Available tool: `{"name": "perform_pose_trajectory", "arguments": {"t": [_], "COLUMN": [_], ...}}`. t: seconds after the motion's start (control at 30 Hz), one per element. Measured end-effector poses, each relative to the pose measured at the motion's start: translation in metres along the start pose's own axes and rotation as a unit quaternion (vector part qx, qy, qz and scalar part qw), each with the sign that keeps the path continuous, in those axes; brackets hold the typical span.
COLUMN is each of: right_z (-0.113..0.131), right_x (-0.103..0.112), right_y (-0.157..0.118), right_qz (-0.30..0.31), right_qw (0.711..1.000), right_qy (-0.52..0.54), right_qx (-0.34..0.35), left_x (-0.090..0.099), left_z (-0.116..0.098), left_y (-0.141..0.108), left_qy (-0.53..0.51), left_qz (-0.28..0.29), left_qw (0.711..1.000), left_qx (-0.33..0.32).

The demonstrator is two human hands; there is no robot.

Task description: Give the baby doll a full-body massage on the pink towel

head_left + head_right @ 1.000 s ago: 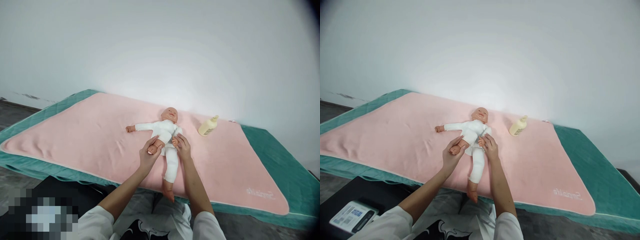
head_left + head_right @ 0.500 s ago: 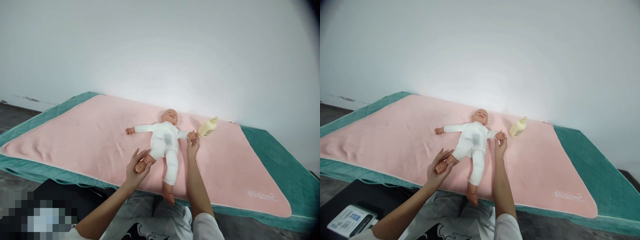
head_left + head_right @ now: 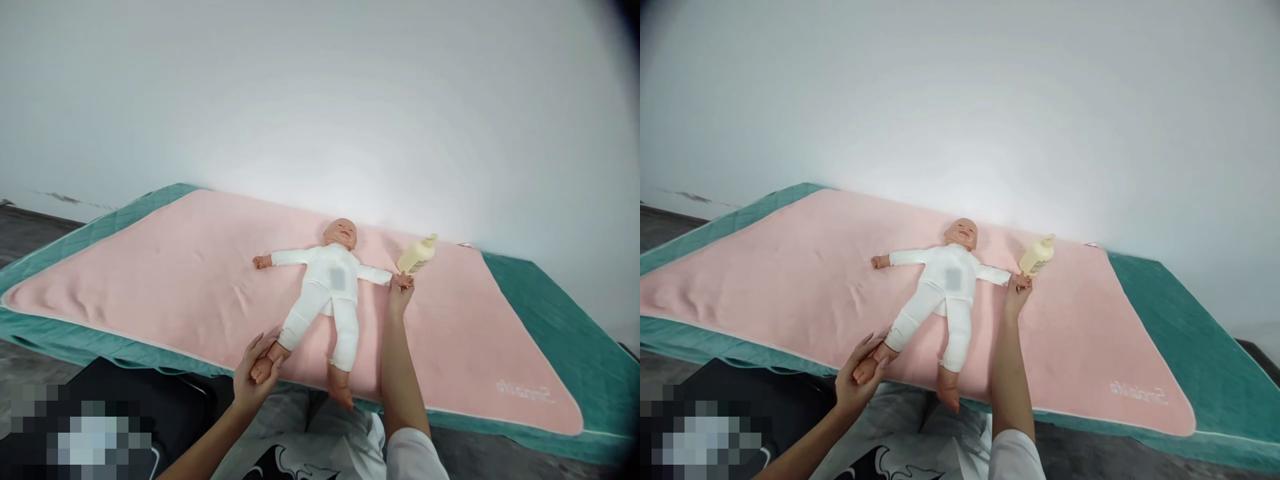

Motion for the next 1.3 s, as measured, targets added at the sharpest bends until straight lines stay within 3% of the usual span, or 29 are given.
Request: {"name": "perform_pose_trajectory", "arguments": {"t": [0.13, 0.3, 0.5, 0.87, 1.03, 1.3], "right_z": [-0.007, -0.013, 0.001, 0.038, 0.042, 0.047], "right_x": [0.002, 0.004, 0.0, -0.005, -0.009, -0.018], "right_y": [0.003, 0.005, -0.002, -0.026, -0.029, -0.052], "right_qz": [-0.011, -0.003, 0.024, 0.058, 0.069, 0.144], "right_qw": [1.0, 1.0, 0.998, 0.992, 0.988, 0.977], "right_qy": [0.008, 0.022, 0.059, 0.091, 0.085, 0.055], "right_qx": [-0.008, -0.02, -0.003, 0.073, 0.111, 0.15], "left_x": [0.002, 0.001, -0.004, -0.014, -0.023, -0.043], "left_z": [0.005, 0.005, -0.003, -0.029, -0.038, -0.044], "left_y": [-0.011, -0.011, -0.003, 0.035, 0.052, 0.072], "left_qy": [0.022, 0.034, -0.023, -0.097, -0.098, -0.122], "left_qz": [-0.007, -0.008, -0.014, -0.01, -0.013, -0.032], "left_qw": [0.999, 0.999, 0.999, 0.994, 0.995, 0.992], "left_qx": [0.039, 0.022, 0.042, 0.04, 0.021, 0.01]}}
Point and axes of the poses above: each hand's wrist, its own y-axis towards the middle knuckle, its own x-axis out of the back of the hand, z = x × y, the point moved 2 cm from there along y, towards the middle knuckle, and after that the axes turned 6 degrees about -y, right-handed, at the moved point
